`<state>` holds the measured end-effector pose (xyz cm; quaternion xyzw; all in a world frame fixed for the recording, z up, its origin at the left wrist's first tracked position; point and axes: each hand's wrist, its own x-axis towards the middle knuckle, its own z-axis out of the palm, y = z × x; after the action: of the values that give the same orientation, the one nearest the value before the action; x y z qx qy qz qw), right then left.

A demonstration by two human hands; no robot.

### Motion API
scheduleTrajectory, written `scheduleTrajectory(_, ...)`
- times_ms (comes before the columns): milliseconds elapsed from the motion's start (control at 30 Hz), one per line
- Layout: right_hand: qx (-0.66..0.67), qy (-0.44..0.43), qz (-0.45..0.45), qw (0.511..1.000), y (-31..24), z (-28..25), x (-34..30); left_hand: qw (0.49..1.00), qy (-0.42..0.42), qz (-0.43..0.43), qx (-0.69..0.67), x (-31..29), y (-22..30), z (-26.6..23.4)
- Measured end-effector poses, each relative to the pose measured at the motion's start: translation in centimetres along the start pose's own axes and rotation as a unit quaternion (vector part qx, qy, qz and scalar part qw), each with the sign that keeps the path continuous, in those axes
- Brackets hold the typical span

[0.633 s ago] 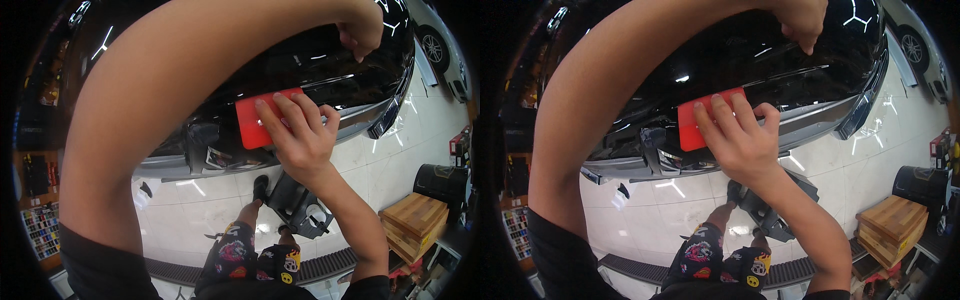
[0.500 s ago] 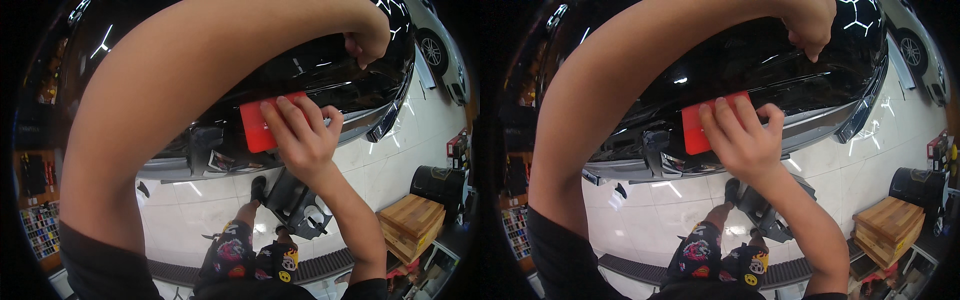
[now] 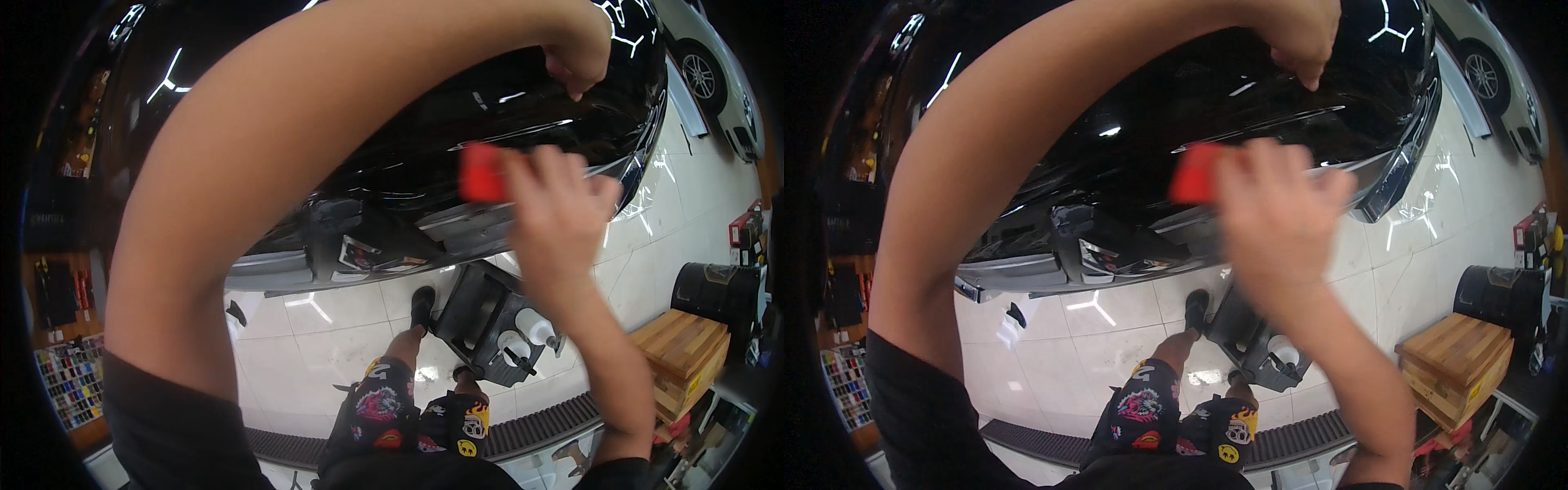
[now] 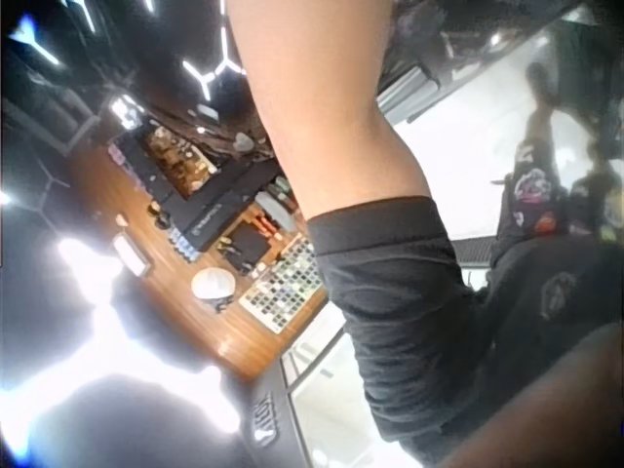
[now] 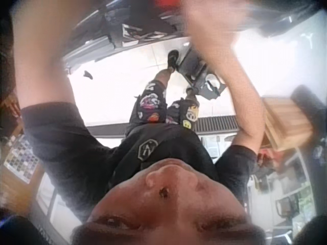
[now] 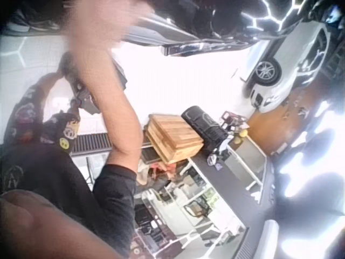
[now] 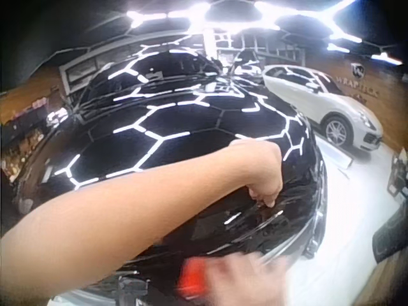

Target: The person applies a transparent protective film to the front bumper of a black car. They use a red squeegee to smooth the film and a knife to trim excess material around the edges and contours.

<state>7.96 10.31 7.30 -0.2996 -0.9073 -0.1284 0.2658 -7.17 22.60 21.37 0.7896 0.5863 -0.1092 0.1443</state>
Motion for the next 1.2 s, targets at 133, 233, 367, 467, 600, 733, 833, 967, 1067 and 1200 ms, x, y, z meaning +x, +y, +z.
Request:
scheduleTrajectory(133,0.046,-0.022,-0.004,0.999,0.1,-2.1,0.7,1.0,0.009,-0.013,0.006,-0.4,0.2,0.1)
scheduleTrajectory(233,0.124,-0.014,-0.03,0.992,-6.2,-1.7,1.5,0.997,0.037,-0.048,0.04,0.7,2.5,-0.1)
scheduleTrajectory(367,0.079,0.002,-0.008,0.997,-3.8,0.1,0.8,0.999,0.037,-0.007,0.027,0.0,0.8,-0.2)
scheduleTrajectory(467,-0.018,-0.014,0.035,0.999,4.1,0.3,-0.9,0.999,0.033,-0.012,0.018,0.2,0.2,0.6)
scheduleTrajectory(600,0.038,0.06,0.004,0.997,6.6,0.9,-1.4,0.999,0.046,-0.013,-0.006,0.2,0.7,0.2)
scheduleTrajectory(733,0.141,0.113,-0.041,0.983,-3.0,3.3,-1.7,0.999,0.04,-0.01,-0.008,-0.1,0.7,0.1)
scheduleTrajectory(833,0.106,0.145,-0.032,0.983,-2.9,5.2,-1.5,0.998,0.016,-0.05,0.024,1.2,2.3,0.5)
scheduleTrajectory(967,0.113,0.138,-0.031,0.983,-2.5,4.8,-0.6,0.999,0.029,-0.022,-0.001,0.1,1.1,0.6)
scheduleTrajectory(1067,0.138,0.118,-0.027,0.983,-2.5,3.8,-0.5,0.997,0.072,0.0,0.007,-0.3,0.8,0.8)
scheduleTrajectory(1200,0.146,0.124,-0.043,0.981,-2.1,4.3,-0.3,0.987,0.112,-0.085,0.083,0.7,3.1,0.8)
